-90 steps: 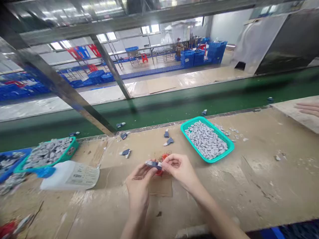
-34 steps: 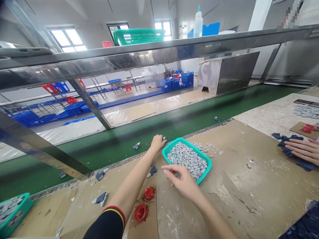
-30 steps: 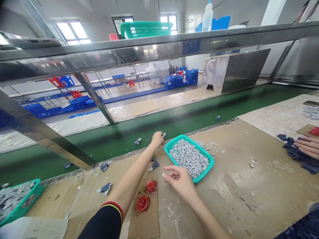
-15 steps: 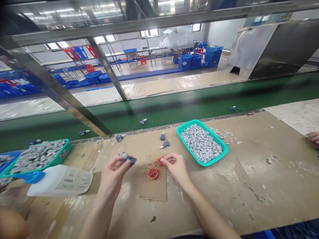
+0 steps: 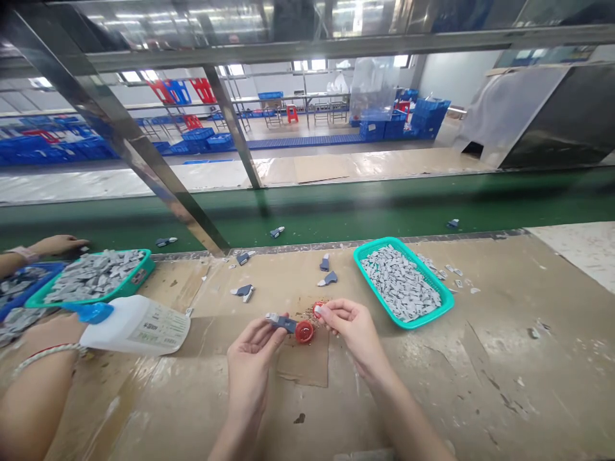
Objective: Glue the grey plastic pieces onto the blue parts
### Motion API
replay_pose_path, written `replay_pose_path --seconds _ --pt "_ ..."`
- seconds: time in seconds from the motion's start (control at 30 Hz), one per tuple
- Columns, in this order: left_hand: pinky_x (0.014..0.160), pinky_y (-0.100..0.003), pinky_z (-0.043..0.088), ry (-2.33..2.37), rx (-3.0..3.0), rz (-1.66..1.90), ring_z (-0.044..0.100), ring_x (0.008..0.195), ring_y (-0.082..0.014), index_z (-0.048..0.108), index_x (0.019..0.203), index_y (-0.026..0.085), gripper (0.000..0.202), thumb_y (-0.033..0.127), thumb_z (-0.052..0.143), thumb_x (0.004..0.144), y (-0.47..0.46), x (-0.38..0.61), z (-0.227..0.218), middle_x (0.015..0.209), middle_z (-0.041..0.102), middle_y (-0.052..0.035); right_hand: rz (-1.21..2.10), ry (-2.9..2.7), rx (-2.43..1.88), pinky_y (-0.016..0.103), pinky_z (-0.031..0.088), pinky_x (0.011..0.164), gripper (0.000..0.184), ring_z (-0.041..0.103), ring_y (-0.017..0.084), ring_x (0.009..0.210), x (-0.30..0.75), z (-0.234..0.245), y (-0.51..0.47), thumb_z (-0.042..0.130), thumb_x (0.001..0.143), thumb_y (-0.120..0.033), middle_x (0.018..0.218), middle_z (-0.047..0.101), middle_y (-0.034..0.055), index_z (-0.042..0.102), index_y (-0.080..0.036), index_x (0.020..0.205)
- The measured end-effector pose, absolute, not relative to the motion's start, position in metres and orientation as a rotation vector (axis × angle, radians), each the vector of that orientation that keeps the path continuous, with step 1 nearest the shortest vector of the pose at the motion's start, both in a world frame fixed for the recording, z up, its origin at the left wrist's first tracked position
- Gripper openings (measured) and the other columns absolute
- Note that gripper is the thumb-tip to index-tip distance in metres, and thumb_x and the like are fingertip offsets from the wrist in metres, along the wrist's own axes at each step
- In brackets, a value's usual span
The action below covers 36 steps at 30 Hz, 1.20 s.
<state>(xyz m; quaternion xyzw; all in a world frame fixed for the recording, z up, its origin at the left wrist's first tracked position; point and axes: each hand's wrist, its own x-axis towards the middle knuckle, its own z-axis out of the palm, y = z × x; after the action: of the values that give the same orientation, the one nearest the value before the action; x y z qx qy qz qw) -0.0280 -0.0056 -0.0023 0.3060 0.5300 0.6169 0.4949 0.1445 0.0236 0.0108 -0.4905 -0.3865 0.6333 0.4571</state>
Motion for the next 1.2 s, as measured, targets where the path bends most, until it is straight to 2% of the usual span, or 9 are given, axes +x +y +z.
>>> replay_pose_path --seconds 0.23,0.53,0.67,0.83,0.93,1.1,1.2 --pt "0.081 -0.03 0.054 1.218 0.795 1.472 0.066 0.094 -0.0228 0.067 0.09 0.017 0.029 0.019 0.076 0.064 -0.007 -0.01 0.004 0.097 0.071 -0.0088 1.591 -1.04 -1.127 0.022 0.038 0.055 0.034 0.054 0.012 0.059 0.14 0.027 0.009 0.071 0.071 -0.047 0.069 0.065 0.0032 0.063 -0.016 0.079" --pt "0.078 -0.029 0.055 1.225 0.796 1.485 0.067 0.088 -0.021 0.068 0.087 0.016 0.029 0.018 0.079 0.06 -0.008 -0.005 0.01 0.092 0.072 -0.0081 1.645 -1.035 -1.076 0.021 0.04 0.057 0.033 0.056 0.011 0.061 0.136 0.027 0.011 0.073 0.07 -0.045 0.067 0.066 0.0031 0.063 -0.014 0.077" --pt "0.08 -0.03 0.055 1.225 0.804 1.5 0.068 0.088 -0.0214 0.069 0.086 0.016 0.028 0.017 0.079 0.06 -0.009 -0.005 0.008 0.092 0.072 -0.0079 1.677 -1.063 -1.096 0.02 0.036 0.052 0.034 0.054 0.01 0.056 0.138 0.027 0.011 0.072 0.07 -0.046 0.066 0.065 0.0024 0.06 -0.015 0.077" --pt "0.08 -0.032 0.055 1.199 0.861 1.444 0.068 0.088 -0.0238 0.071 0.082 0.016 0.023 0.018 0.079 0.061 -0.009 -0.003 0.004 0.09 0.072 -0.0085 1.781 -1.14 -1.14 0.017 0.032 0.046 0.041 0.056 0.012 0.057 0.146 0.024 0.014 0.07 0.07 -0.05 0.064 0.066 0.0024 0.056 -0.017 0.089" --pt "0.082 -0.033 0.055 1.18 0.883 1.398 0.067 0.09 -0.0251 0.071 0.086 0.015 0.026 0.018 0.079 0.06 -0.005 -0.002 0.005 0.093 0.072 -0.0099 1.749 -1.2 -1.177 0.017 0.033 0.045 0.042 0.058 0.013 0.061 0.146 0.023 0.014 0.069 0.071 -0.05 0.066 0.067 0.0032 0.056 -0.017 0.092" --pt "0.089 -0.037 0.051 1.084 0.816 1.209 0.063 0.101 -0.0287 0.068 0.102 0.013 0.047 0.02 0.08 0.058 0.008 -0.001 0.011 0.106 0.068 -0.0143 1.694 -1.309 -1.192 0.018 0.036 0.048 0.037 0.06 0.015 0.066 0.153 0.025 0.02 0.061 0.078 -0.051 0.075 0.068 0.0054 0.058 -0.016 0.088" --pt "0.096 -0.037 0.045 1.13 0.782 1.183 0.061 0.105 -0.0268 0.064 0.11 0.013 0.05 0.025 0.077 0.063 0.021 -0.008 0.01 0.109 0.067 -0.015 1.509 -1.507 -1.263 0.022 0.043 0.057 0.034 0.062 0.018 0.08 0.186 0.024 0.041 0.051 0.086 -0.046 0.092 0.068 0.0067 0.061 -0.018 0.102"
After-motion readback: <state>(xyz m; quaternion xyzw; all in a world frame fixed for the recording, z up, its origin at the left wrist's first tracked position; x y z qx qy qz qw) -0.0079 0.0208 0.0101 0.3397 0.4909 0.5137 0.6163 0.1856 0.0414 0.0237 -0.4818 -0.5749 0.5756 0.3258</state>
